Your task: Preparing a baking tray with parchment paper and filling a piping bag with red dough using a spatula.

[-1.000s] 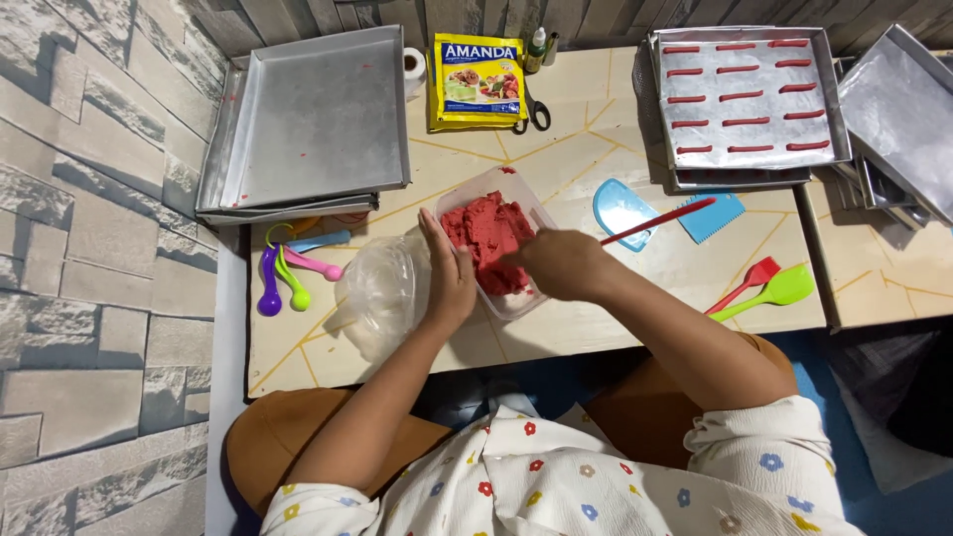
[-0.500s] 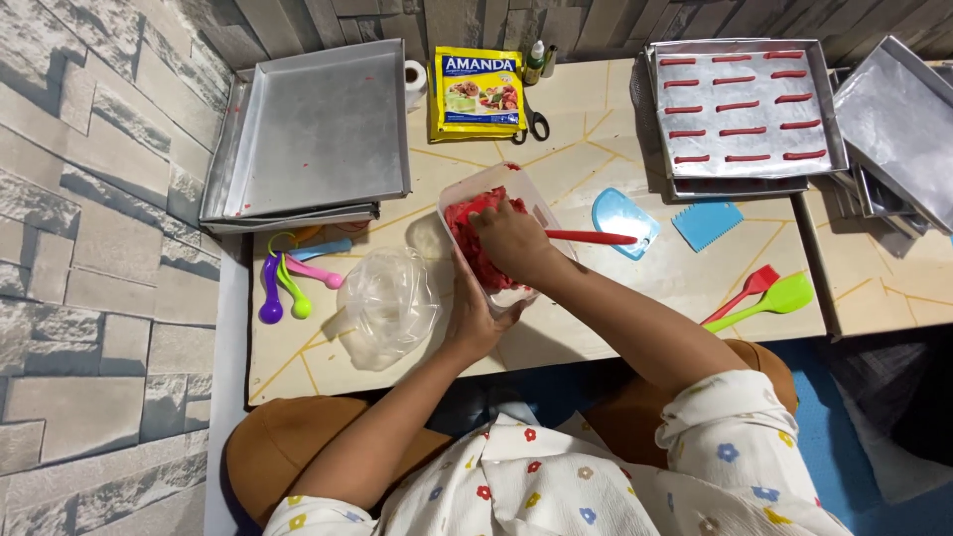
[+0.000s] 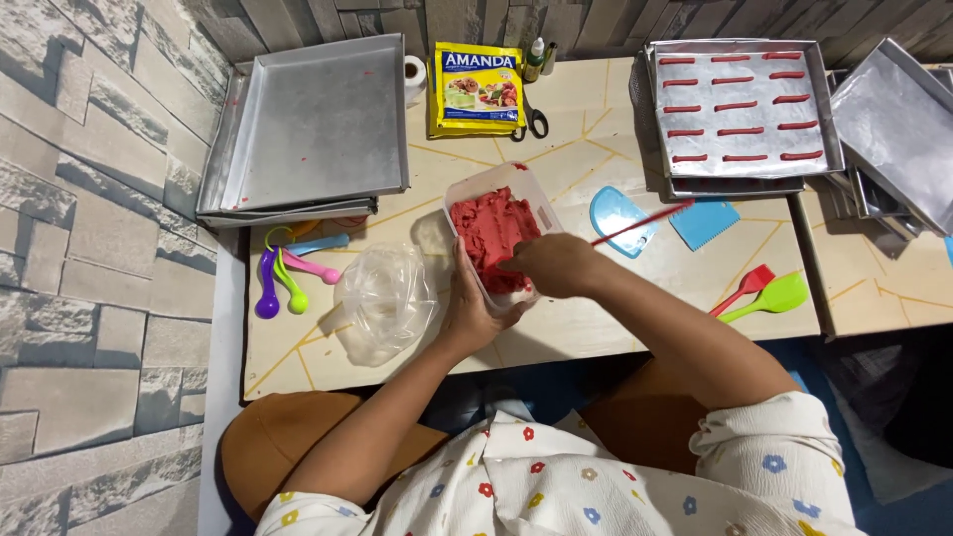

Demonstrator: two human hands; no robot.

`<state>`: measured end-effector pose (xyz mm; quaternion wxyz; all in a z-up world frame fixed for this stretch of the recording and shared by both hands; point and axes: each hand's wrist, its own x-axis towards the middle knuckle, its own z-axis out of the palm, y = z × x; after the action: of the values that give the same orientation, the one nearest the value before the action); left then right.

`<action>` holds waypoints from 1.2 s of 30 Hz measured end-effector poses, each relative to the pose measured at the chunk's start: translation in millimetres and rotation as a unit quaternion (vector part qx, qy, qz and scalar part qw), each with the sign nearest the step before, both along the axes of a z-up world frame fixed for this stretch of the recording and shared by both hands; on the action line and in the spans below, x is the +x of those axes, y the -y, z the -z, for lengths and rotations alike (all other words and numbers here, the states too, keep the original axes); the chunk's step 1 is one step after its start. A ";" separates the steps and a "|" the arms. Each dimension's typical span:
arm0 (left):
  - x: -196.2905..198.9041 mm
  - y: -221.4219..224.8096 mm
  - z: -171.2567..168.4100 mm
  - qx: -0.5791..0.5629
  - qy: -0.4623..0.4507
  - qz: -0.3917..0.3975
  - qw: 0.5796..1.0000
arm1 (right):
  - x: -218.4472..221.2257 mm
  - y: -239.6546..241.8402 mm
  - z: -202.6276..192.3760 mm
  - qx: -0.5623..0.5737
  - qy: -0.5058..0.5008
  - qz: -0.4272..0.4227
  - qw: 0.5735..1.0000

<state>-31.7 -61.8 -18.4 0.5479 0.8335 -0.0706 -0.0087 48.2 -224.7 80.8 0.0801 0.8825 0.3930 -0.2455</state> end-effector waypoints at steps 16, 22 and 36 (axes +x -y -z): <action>10.6 -13.5 11.8 -0.129 -0.060 0.065 0.988 | 84.6 -51.4 97.4 0.042 0.259 0.053 0.963; 12.2 -10.2 -3.9 -0.168 -0.037 0.072 0.982 | 44.3 -30.4 120.8 0.066 0.247 -0.019 0.967; 8.4 -11.5 -8.8 -0.166 -0.029 0.058 0.984 | -6.2 5.4 17.8 0.044 0.020 -0.072 0.996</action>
<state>-23.3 -50.3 -9.6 0.6787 0.7251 -0.1033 -0.0531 42.0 -230.0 62.9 0.0660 0.8592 0.4646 -0.2038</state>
